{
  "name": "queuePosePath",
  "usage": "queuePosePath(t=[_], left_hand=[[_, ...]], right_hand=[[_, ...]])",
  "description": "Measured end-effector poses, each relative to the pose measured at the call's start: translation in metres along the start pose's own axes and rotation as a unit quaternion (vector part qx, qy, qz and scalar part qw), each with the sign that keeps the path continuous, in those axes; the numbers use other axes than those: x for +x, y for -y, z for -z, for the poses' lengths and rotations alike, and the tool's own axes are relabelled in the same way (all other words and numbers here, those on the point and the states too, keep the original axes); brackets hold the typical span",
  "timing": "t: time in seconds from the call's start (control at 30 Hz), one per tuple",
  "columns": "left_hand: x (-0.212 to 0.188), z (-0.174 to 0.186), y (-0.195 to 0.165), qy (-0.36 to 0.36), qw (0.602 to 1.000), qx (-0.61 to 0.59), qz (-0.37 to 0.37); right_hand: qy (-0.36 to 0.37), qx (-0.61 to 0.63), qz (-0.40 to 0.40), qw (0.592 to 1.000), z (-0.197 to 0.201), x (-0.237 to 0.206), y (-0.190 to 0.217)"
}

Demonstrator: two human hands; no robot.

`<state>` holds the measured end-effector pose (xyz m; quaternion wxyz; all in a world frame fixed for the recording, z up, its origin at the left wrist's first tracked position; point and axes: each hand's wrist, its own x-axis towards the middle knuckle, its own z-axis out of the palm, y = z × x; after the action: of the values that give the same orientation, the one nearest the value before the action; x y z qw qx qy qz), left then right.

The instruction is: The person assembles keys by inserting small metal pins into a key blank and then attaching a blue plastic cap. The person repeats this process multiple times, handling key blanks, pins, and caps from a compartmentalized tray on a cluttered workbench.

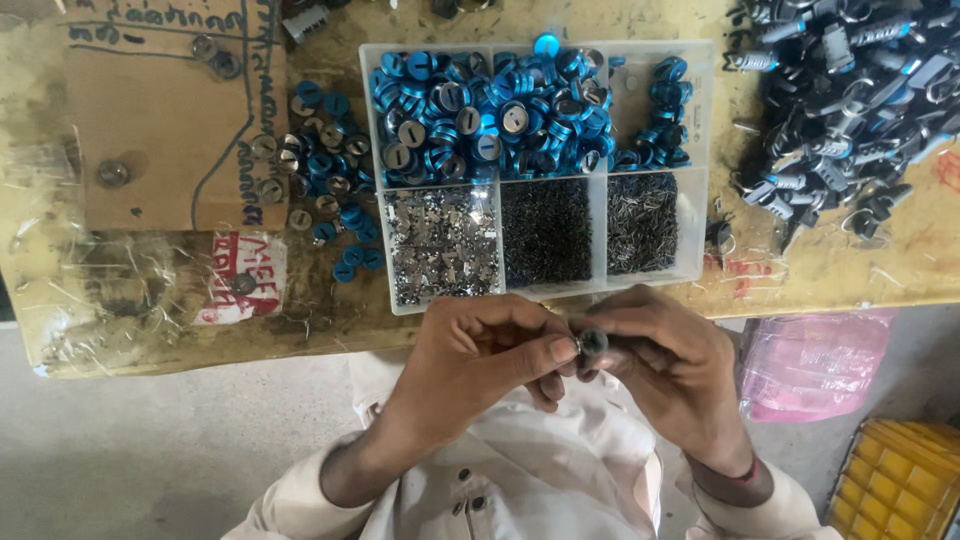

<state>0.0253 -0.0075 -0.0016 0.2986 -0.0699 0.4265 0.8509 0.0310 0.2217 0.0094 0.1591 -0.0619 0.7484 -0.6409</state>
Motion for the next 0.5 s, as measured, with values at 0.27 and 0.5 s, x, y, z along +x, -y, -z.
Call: queuePosePath(t=[0.27, 0.5], left_hand=[[-0.004, -0.002, -0.008, -0.030, 0.995, 0.090, 0.005], [-0.006, -0.006, -0.010, -0.041, 0.994, 0.100, -0.031]], right_hand=[[-0.054, -0.281, 0.191, 0.939, -0.004, 0.004, 0.017], [-0.042, -0.277, 0.261, 0.924, -0.008, 0.011, 0.023]])
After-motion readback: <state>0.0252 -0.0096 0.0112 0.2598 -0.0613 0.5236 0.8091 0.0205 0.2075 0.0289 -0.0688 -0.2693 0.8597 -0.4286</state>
